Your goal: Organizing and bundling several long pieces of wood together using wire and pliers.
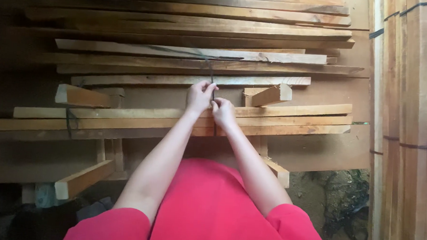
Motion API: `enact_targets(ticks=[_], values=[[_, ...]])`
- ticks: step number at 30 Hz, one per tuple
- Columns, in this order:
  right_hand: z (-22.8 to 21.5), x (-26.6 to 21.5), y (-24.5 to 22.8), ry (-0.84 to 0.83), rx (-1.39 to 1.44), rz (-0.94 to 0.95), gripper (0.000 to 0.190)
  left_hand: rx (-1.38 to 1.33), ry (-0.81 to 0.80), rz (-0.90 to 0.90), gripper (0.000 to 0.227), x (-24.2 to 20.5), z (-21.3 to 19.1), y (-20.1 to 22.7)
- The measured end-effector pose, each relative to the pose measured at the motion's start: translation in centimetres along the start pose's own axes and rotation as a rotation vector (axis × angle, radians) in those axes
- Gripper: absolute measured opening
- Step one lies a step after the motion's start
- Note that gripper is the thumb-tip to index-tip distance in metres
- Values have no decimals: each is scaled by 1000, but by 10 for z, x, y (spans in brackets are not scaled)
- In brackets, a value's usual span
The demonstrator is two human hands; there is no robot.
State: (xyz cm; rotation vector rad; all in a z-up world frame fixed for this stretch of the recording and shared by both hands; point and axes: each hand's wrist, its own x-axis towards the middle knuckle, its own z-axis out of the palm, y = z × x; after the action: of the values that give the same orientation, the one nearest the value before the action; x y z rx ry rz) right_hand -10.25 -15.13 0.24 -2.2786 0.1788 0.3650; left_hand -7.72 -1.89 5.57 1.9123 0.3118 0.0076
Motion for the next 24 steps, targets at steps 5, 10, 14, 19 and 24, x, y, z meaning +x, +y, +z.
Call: enact_targets(ticks=[5, 10, 14, 19, 24], values=[[-4, 12, 5, -124, -28, 58, 21, -220, -116, -267, 14, 21, 31, -43], [-24, 11, -15, -184, 2, -7, 20, 227, -543, -6, 48, 14, -21, -23], [-37, 10, -9, -271, 35, -34, 23, 556, -686, 36, 36, 23, -12, -61], [-41, 4, -15, -273, 79, -41, 21, 597, -620, -37, 20, 26, -17, -92], [-29, 4, -6, -155, 89, 14, 15, 585, -638, -210, 22, 27, -21, -95]])
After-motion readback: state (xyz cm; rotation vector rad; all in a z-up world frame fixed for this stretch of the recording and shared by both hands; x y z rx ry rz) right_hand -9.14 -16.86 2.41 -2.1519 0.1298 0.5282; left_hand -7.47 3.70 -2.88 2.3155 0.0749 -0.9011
